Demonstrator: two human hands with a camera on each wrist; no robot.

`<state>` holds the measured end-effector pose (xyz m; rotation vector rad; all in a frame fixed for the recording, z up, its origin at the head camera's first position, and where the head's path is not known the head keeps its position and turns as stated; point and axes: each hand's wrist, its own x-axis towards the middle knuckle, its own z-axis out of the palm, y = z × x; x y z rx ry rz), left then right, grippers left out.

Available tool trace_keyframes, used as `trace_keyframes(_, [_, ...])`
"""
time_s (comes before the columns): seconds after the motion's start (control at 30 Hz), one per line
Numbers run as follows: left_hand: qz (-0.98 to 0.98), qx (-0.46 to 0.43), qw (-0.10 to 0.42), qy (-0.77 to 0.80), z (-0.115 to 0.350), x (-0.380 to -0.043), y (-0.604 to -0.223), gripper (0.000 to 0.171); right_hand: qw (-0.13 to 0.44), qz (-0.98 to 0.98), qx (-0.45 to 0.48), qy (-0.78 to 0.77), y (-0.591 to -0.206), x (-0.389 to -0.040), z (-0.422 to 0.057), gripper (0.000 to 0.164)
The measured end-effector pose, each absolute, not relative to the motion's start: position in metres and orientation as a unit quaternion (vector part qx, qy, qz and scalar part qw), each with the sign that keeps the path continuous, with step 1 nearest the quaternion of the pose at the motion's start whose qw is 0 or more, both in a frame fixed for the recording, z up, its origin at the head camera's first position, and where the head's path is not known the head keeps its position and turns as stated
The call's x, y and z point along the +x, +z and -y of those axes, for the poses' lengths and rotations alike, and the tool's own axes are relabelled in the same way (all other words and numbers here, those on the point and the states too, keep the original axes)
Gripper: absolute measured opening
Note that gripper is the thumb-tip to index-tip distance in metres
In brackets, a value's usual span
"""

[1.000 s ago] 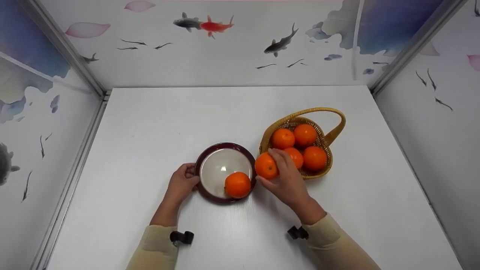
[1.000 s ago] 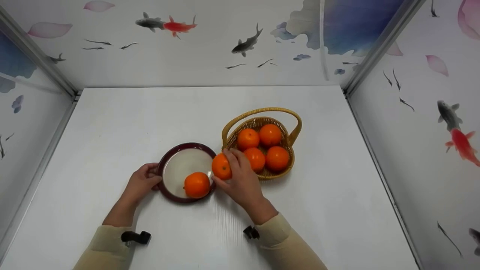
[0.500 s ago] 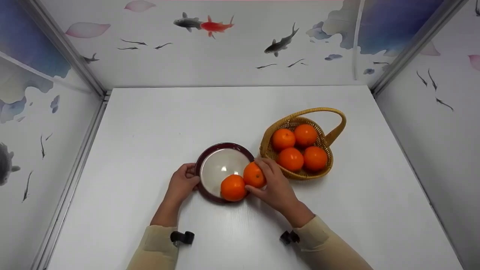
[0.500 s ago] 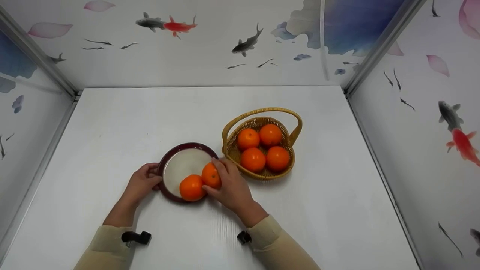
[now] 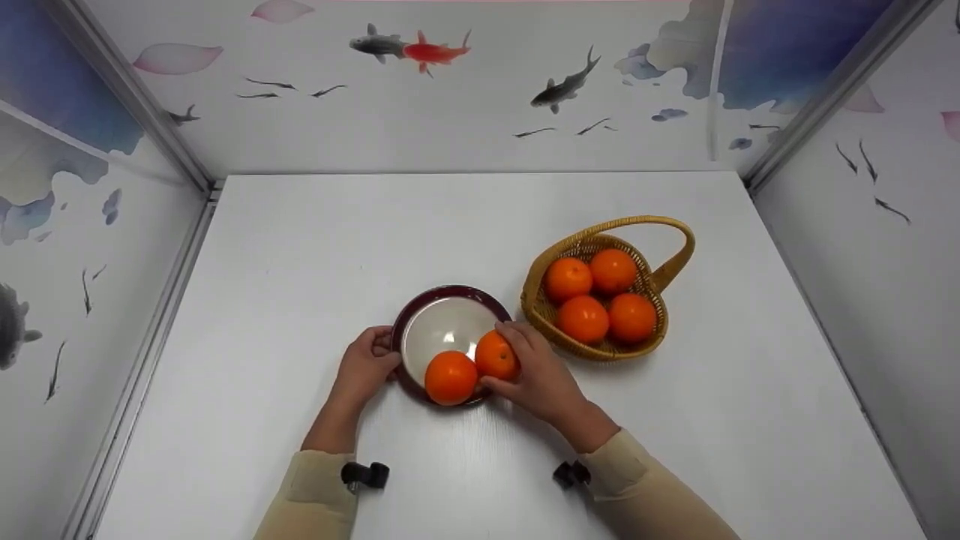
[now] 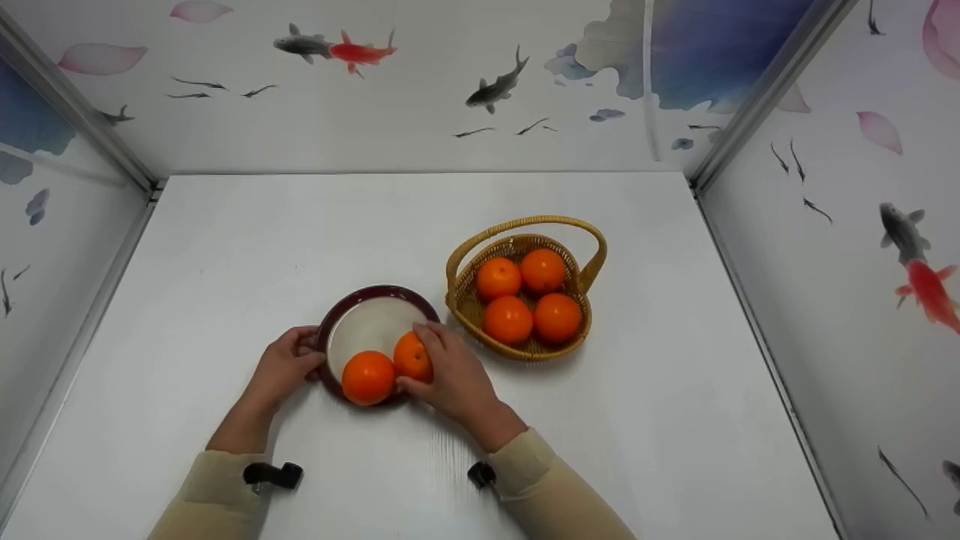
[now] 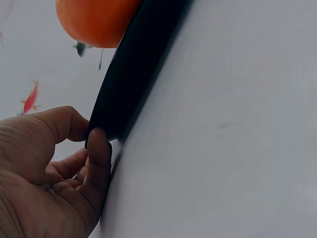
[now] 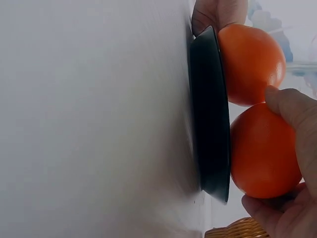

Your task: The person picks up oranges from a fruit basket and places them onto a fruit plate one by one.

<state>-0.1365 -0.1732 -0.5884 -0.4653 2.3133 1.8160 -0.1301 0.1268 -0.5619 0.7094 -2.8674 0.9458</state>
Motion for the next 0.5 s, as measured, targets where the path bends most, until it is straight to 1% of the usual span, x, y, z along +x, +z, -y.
trace_keyframes(0.5, [-0.773, -0.154, 0.085, 0.610, 0.173, -0.136, -0.588, 0.050, -0.070, 0.932, 0.226, 0.275, -0.550, -0.138, -0.119, 0.090])
